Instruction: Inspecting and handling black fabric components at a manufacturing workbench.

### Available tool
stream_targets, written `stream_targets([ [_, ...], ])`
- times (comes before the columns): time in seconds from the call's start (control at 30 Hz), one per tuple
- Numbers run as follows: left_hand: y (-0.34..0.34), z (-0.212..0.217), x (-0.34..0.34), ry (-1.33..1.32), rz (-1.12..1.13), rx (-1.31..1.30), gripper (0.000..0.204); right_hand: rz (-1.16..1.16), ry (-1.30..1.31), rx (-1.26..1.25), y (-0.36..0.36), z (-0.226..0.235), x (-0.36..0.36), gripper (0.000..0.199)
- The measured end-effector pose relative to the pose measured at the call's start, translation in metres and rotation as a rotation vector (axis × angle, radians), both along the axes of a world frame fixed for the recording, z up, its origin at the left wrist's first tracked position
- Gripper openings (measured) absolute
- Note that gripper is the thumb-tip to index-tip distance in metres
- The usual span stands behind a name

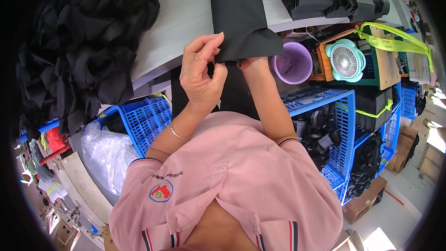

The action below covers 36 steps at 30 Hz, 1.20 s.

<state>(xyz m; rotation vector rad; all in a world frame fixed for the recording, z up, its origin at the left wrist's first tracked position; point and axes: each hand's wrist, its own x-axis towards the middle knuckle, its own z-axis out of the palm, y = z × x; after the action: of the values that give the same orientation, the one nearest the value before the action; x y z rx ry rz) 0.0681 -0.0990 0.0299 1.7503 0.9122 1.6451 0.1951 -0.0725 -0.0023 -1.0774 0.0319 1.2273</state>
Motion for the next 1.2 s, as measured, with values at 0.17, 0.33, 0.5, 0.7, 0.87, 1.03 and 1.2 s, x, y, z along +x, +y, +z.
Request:
stream_targets([
  [0.17, -0.002, -0.004, -0.004, 0.033, 0.014, -0.019, 0.056, 0.124, -0.060, 0.136, 0.002, -0.003, -0.003, 0.040],
  [0.33, 0.000, -0.014, -0.014, -0.022, 0.010, -0.087, 0.054, 0.056, -0.068, 0.082, 0.009, -0.002, -0.015, 0.040],
  [0.5, 0.013, -0.032, -0.031, 0.089, 0.093, -0.173, 0.049, 0.087, -0.331, 0.184, 0.023, -0.018, -0.027, 0.045],
  [0.7, 0.012, -0.051, -0.033, -0.034, 0.041, -0.368, 0.046, 0.136, -0.426, 0.200, 0.024, -0.032, -0.024, 0.049],
  [0.87, 0.011, -0.055, -0.031, -0.143, -0.014, -0.390, 0.046, 0.135, -0.435, 0.343, 0.024, -0.046, -0.020, 0.053],
  [1.03, 0.011, -0.056, -0.031, -0.172, -0.040, -0.435, 0.042, 0.224, -0.782, 0.299, 0.031, -0.089, -0.011, 0.051],
  [1.2, 0.009, -0.060, -0.031, -0.246, -0.055, -0.496, 0.040, 0.305, -1.291, 0.241, 0.031, -0.112, -0.009, 0.059],
])
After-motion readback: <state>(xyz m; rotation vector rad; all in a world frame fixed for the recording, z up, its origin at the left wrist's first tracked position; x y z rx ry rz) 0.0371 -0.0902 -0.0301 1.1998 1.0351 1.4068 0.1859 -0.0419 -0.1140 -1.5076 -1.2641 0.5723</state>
